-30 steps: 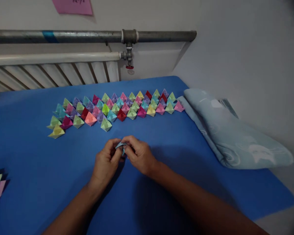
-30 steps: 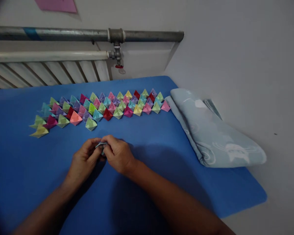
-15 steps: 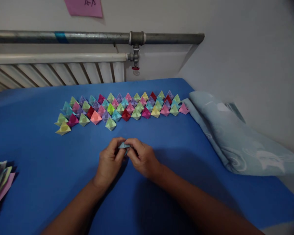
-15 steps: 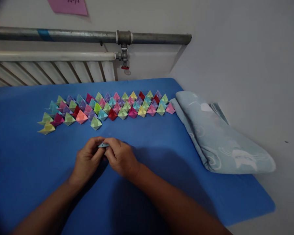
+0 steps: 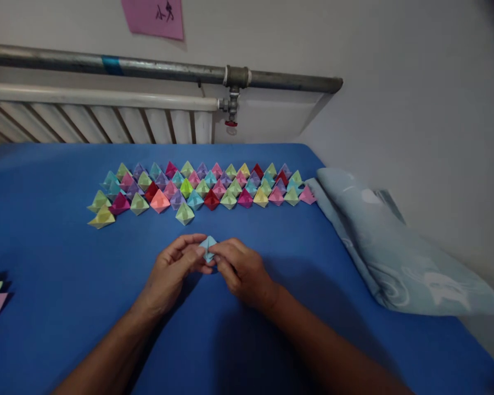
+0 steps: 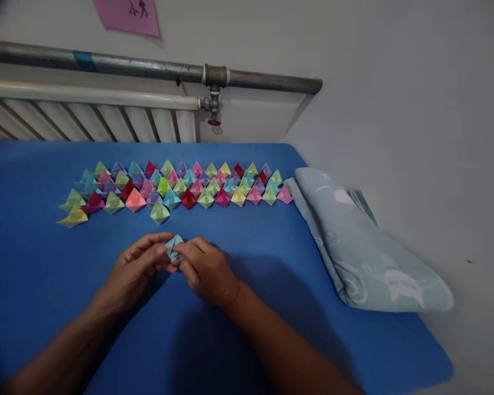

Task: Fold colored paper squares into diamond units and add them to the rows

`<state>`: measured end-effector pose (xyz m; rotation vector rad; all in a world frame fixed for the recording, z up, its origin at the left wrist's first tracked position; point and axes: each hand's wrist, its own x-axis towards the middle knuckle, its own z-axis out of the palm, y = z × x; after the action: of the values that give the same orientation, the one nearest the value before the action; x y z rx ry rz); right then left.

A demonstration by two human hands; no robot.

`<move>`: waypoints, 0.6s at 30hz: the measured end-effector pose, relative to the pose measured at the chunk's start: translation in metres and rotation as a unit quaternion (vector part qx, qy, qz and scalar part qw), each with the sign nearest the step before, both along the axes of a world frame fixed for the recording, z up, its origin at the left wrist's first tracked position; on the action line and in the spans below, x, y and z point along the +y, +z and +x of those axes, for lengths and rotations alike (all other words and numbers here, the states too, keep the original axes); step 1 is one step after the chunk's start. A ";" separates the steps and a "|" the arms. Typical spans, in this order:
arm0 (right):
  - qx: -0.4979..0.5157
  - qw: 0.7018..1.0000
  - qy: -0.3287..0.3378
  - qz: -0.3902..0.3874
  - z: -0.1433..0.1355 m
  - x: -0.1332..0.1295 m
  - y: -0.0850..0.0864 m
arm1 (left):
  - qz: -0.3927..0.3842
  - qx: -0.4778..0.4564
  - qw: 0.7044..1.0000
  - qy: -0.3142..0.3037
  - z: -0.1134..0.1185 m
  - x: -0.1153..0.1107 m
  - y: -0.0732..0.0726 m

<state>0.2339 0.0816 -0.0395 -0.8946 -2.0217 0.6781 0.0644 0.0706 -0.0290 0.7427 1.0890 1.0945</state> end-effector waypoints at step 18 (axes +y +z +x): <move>0.143 0.894 -0.066 -0.420 -0.006 0.010 0.014 | 0.040 0.105 0.990 -0.081 0.004 -0.002 0.002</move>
<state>0.2279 0.0914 -0.0254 -1.3000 -1.3541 1.5599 0.0682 0.0682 -0.0275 1.0104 1.1443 0.9407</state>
